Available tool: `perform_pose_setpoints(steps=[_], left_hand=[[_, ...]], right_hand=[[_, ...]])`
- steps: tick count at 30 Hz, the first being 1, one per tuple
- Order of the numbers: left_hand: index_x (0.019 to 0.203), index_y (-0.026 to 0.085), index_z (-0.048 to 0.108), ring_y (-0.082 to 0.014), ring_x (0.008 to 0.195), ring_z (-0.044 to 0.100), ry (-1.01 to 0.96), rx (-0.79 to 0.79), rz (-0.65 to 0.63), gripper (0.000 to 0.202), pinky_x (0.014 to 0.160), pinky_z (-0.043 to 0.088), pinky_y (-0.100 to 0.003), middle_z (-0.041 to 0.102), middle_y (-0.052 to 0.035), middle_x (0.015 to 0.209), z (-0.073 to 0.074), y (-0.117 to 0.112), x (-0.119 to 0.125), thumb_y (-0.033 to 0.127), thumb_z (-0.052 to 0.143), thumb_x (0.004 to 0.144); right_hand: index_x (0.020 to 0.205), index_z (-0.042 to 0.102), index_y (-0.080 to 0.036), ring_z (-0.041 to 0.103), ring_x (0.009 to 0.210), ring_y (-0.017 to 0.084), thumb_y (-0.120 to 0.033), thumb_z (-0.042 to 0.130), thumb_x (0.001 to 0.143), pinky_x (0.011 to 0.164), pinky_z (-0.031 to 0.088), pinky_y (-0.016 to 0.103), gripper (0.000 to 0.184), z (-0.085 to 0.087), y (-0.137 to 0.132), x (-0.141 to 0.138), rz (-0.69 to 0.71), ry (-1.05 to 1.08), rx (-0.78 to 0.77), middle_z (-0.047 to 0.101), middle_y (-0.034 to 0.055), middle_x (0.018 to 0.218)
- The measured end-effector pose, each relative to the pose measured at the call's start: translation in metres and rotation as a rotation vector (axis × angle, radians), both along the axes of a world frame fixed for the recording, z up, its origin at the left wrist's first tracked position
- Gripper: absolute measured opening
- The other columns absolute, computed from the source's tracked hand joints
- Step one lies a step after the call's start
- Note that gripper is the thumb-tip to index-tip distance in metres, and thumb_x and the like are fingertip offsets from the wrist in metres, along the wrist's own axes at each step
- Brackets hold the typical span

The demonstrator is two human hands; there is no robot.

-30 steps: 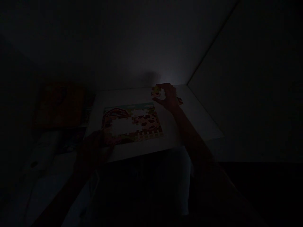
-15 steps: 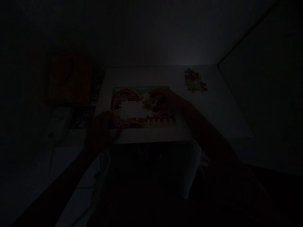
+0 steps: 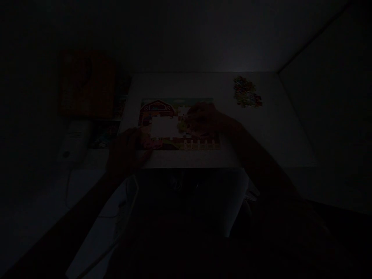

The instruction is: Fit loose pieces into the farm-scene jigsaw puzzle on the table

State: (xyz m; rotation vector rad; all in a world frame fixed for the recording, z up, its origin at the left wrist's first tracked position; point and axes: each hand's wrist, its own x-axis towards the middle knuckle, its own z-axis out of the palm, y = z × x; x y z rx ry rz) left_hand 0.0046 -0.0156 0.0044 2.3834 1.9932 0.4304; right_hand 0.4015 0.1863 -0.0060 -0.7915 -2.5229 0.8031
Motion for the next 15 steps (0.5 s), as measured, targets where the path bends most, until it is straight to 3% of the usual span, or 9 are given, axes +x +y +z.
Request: perform_pose_setpoints(steps=[8,15], left_hand=[[0.176,0.016,0.052,-0.0481,0.166,0.054,-0.005,-0.043,-0.006,0.081,0.136,0.045,-0.066,0.057,-0.027,0.179,0.0037,0.0013,0.0002,0.061,0.063,0.109],[0.176,0.02,0.051,-0.0467,0.165,0.055,-0.004,-0.017,-0.006,0.082,0.137,0.043,-0.066,0.058,-0.024,0.178,0.0005,0.001,-0.0014,0.064,0.064,0.109]], right_hand=[[0.142,0.093,-0.044,0.062,0.151,0.04,-0.077,0.082,0.105,0.137,0.044,0.065,0.051,0.0029,-0.0023,0.004,0.116,0.006,-0.043,0.069,0.0104,0.161],[0.142,0.092,-0.046,0.059,0.157,0.041,-0.074,0.081,0.107,0.141,0.04,0.069,0.047,0.0061,-0.0089,-0.0005,0.077,-0.019,-0.042,0.068,0.008,0.166]])
